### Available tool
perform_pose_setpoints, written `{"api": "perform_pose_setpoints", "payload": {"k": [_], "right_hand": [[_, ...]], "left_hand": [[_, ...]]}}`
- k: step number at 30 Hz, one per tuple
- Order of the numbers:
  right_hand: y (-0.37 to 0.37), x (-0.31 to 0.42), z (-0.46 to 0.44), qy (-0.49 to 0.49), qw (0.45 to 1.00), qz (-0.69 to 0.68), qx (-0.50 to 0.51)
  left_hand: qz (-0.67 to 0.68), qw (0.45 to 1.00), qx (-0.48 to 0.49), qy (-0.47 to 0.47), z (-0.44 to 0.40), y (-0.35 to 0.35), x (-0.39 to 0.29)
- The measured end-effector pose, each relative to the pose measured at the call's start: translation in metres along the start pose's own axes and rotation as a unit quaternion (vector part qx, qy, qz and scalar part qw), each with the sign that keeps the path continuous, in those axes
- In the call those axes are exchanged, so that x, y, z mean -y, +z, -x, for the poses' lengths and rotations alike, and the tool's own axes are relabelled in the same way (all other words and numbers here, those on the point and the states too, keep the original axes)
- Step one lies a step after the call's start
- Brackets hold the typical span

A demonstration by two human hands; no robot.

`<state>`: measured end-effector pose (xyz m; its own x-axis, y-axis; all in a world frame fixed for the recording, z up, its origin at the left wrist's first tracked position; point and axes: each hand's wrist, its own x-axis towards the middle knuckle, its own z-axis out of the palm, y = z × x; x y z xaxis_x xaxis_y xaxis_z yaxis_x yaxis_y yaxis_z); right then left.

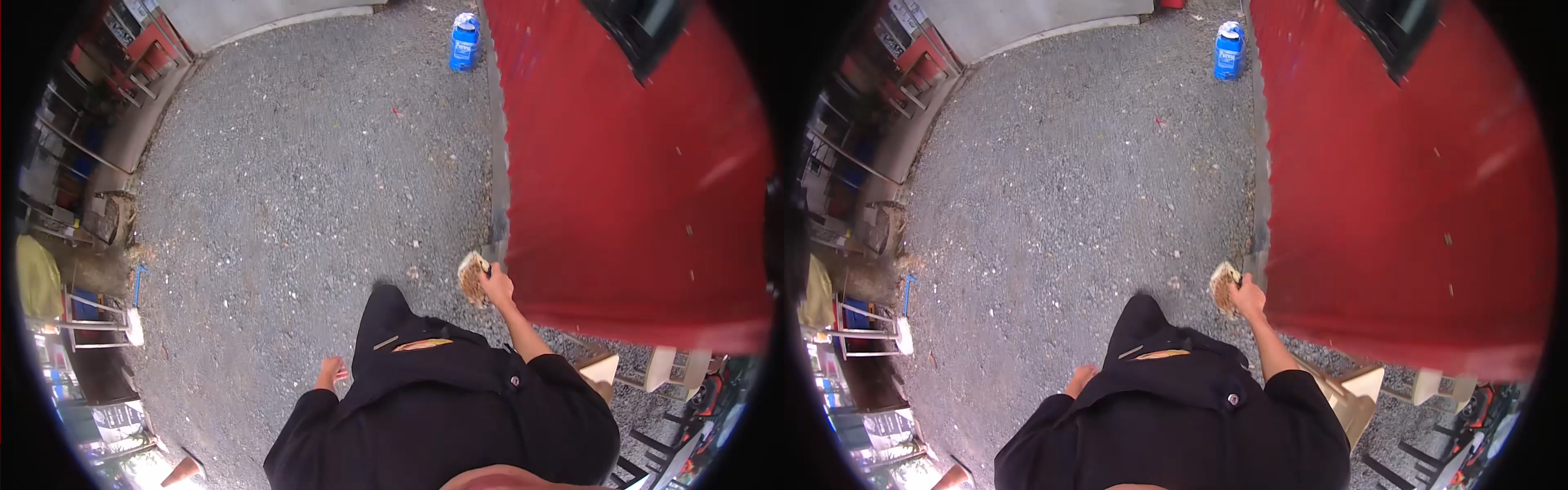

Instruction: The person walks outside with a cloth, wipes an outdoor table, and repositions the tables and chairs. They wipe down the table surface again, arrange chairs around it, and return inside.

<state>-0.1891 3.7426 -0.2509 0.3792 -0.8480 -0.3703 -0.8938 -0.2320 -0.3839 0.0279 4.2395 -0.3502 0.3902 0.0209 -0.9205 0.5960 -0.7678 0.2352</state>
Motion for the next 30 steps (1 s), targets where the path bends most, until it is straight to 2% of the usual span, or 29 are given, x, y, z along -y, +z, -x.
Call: {"api": "perform_pose_setpoints", "payload": {"k": [2,6,8,10,12,13,14,15,16,18,20,21,24,26,27,28,30], "right_hand": [[-0.009,0.064,-0.061,-0.029,0.999,-0.029,-0.028],[0.002,0.138,-0.175,-0.019,1.0,0.015,-0.014],[0.003,0.16,-0.221,0.021,1.0,0.019,0.007],[0.024,0.147,-0.248,0.078,0.996,0.012,0.029],[0.013,0.162,-0.259,0.155,0.983,0.038,0.095],[0.006,0.172,-0.264,0.186,0.973,0.04,0.133],[0.002,0.181,-0.267,0.202,0.972,0.046,0.115],[-0.001,0.189,-0.272,0.218,0.97,0.052,0.095],[0.002,0.194,-0.285,0.253,0.961,0.047,0.099],[0.026,0.183,-0.307,0.288,0.952,0.041,0.097],[0.014,0.211,-0.324,0.337,0.937,-0.049,0.081],[0.009,0.228,-0.341,0.387,0.917,-0.05,0.084],[-0.015,0.27,-0.413,0.433,0.87,-0.038,0.233],[-0.022,0.298,-0.476,0.469,0.866,-0.048,0.167],[-0.033,0.317,-0.506,0.487,0.861,-0.052,0.136],[-0.045,0.336,-0.547,0.447,0.885,-0.056,0.115],[-0.089,0.384,-0.625,0.369,0.925,-0.056,0.075]], "left_hand": [[0.015,1.0,0.007,-0.016,-0.022,-0.019,-0.049],[0.012,1.0,0.013,-0.022,-0.086,-0.064,-0.18],[0.001,1.0,0.005,-0.001,-0.118,-0.089,-0.281],[-0.038,0.999,-0.009,0.033,-0.139,-0.106,-0.394],[-0.15,0.98,-0.038,0.122,-0.161,-0.116,-0.511],[-0.239,0.948,-0.057,0.204,-0.191,-0.119,-0.566],[-0.324,0.899,-0.092,0.28,-0.22,-0.123,-0.62],[-0.27,0.888,-0.08,0.363,-0.242,-0.122,-0.676],[-0.144,0.941,-0.053,0.302,-0.227,-0.11,-0.738],[-0.097,0.939,0.03,0.33,-0.228,-0.093,-0.85],[-0.087,0.929,0.051,0.357,-0.248,-0.069,-0.938],[-0.081,0.924,0.062,0.368,-0.26,-0.057,-0.979],[-0.134,0.931,0.076,0.33,-0.3,-0.034,-1.063],[-0.208,0.923,0.088,0.313,-0.329,-0.034,-1.106],[-0.208,0.938,0.087,0.262,-0.326,-0.037,-1.124],[-0.21,0.952,0.084,0.208,-0.323,-0.043,-1.142],[-0.334,0.907,0.059,0.251,-0.329,-0.063,-1.182]]}}
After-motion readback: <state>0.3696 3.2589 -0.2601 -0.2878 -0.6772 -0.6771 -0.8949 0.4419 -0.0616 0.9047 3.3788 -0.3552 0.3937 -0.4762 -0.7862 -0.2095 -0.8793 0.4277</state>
